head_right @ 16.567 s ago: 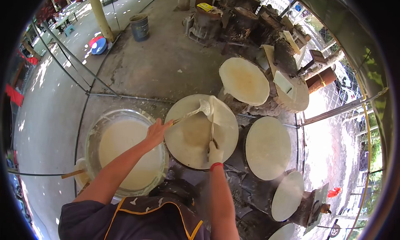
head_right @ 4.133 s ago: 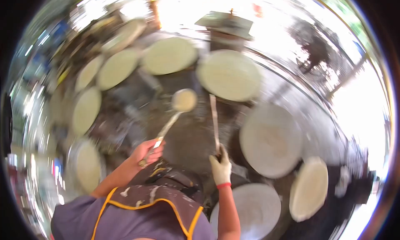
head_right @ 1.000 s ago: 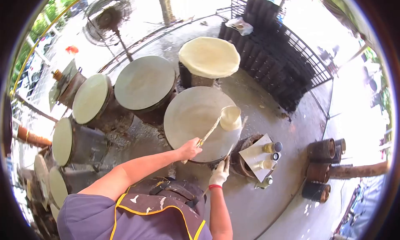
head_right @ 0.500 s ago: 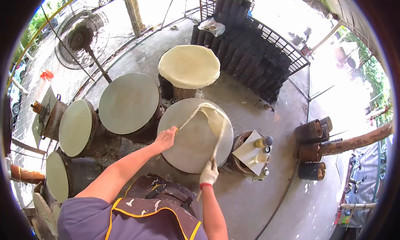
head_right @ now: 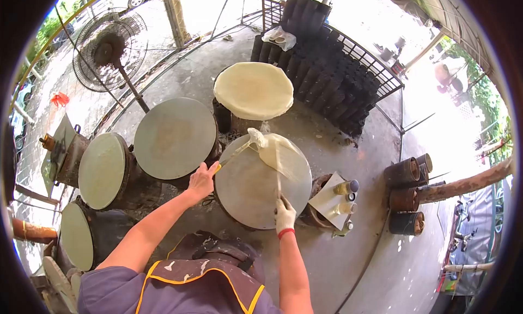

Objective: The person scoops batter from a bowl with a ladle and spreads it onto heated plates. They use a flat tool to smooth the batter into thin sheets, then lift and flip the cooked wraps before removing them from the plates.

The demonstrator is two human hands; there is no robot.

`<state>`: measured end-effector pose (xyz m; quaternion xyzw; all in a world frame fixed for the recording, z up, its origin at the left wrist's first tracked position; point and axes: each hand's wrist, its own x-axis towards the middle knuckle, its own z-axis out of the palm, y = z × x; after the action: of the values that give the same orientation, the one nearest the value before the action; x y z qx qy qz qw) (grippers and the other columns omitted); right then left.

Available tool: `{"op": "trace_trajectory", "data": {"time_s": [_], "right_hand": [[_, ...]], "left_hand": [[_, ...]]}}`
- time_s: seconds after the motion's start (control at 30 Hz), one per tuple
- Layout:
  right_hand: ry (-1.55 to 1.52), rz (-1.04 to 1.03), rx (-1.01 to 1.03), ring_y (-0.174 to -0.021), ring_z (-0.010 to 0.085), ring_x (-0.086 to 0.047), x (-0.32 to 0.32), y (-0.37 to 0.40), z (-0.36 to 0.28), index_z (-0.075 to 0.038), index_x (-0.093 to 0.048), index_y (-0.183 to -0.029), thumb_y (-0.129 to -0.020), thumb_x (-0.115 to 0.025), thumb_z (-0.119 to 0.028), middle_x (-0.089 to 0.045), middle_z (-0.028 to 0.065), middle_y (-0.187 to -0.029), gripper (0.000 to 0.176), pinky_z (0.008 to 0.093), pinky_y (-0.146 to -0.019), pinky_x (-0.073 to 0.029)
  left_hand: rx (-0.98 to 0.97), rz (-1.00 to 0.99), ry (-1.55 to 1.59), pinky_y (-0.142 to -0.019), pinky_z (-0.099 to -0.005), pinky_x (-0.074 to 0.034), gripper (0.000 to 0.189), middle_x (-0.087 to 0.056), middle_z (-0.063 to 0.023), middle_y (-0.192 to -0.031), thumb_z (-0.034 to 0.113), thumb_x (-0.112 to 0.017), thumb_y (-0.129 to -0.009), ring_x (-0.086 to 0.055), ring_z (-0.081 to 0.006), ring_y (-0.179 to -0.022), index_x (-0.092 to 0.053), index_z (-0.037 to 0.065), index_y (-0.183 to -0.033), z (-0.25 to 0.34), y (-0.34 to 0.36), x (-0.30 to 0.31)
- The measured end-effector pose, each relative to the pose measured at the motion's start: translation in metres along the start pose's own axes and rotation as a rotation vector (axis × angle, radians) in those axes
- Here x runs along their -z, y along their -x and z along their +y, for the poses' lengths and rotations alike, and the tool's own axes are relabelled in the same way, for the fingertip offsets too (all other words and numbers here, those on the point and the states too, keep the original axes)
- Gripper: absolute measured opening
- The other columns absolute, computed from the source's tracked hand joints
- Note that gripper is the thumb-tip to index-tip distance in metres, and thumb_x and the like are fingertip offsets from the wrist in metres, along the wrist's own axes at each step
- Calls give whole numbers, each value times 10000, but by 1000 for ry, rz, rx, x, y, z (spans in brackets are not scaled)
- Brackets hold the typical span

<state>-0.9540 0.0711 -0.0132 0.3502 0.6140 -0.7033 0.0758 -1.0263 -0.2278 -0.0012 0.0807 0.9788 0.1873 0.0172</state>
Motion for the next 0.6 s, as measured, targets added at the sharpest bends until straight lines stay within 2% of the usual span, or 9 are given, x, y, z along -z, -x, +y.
{"op": "trace_trajectory", "data": {"time_s": [0.07, 0.13, 0.17, 0.27, 0.37, 0.4, 0.47, 0.53, 0.6], "right_hand": [[-143, 240, 116, -445, 69, -401, 11, -22, 40, -70, -587, -1246, -898, -587, -200, -507, -14, -632, 372, 241, -386, -323], [31, 180, 145, -469, 63, -409, -11, -29, 41, -38, -573, -1256, -891, -592, -200, -511, -18, -630, 400, 242, -405, -335], [50, 51, 121, -462, 60, -393, -21, -33, 29, -29, -565, -1261, -888, -593, -204, -520, -17, -640, 413, 242, -415, -334], [106, -219, -89, -409, 59, -374, -20, -12, -18, -72, -607, -1222, -887, -591, -205, -505, -10, -605, 361, 228, -381, -290], [144, -141, -68, -395, 55, -371, 22, 1, -15, -89, -633, -1190, -887, -591, -203, -502, -10, -601, 327, 225, -369, -280], [97, -3, -50, -409, 56, -382, 32, -10, 1, -80, -635, -1187, -885, -597, -203, -522, -9, -618, 329, 225, -378, -296], [33, 123, 139, -390, 68, -366, 21, -38, 20, -120, -615, -1217, -896, -586, -229, -488, -8, -593, 339, 232, -353, -268], [190, -105, 149, -434, 63, -403, -10, -45, 5, -64, -624, -1203, -887, -594, -207, -546, -6, -656, 349, 221, -403, -324], [234, -271, -29, -426, 60, -390, -15, -24, -24, -58, -617, -1210, -890, -589, -223, -521, -11, -633, 360, 229, -389, -300]], "left_hand": [[-6, 26, 0, -718, -425, -502, 620, -453, -179, -953, 13, -550, -760, -564, -354, -889, -455, 171, -1352, -9, 6, 6], [-22, 36, -22, -718, -423, -502, 624, -455, -180, -949, 8, -552, -751, -567, -356, -883, -481, 187, -1345, -16, 15, 10], [-15, 26, 1, -715, -424, -502, 607, -459, -172, -936, 1, -544, -751, -567, -351, -863, -498, 187, -1328, -15, 22, 14], [1, 40, 6, -701, -428, -501, 616, -464, -160, -922, -14, -536, -750, -566, -343, -842, -499, 197, -1327, -24, 45, 21], [72, 32, 22, -686, -425, -504, 594, -462, -141, -909, -17, -546, -747, -572, -336, -828, -513, 177, -1308, -42, 80, 34], [97, 25, 35, -682, -424, -505, 587, -461, -137, -908, -14, -551, -747, -574, -334, -825, -517, 173, -1303, -46, 88, 38], [95, 65, 123, -661, -424, -502, 519, -478, -127, -909, 18, -574, -762, -582, -320, -798, -549, 144, -1264, -44, 104, 34], [82, 136, 232, -655, -427, -500, 485, -490, -124, -916, 33, -586, -770, -587, -317, -788, -566, 134, -1244, -39, 112, 21], [28, 252, 349, -655, -405, -496, 413, -522, -134, -883, 67, -605, -789, -586, -317, -758, -581, 76, -1201, -24, 118, 21]]}}
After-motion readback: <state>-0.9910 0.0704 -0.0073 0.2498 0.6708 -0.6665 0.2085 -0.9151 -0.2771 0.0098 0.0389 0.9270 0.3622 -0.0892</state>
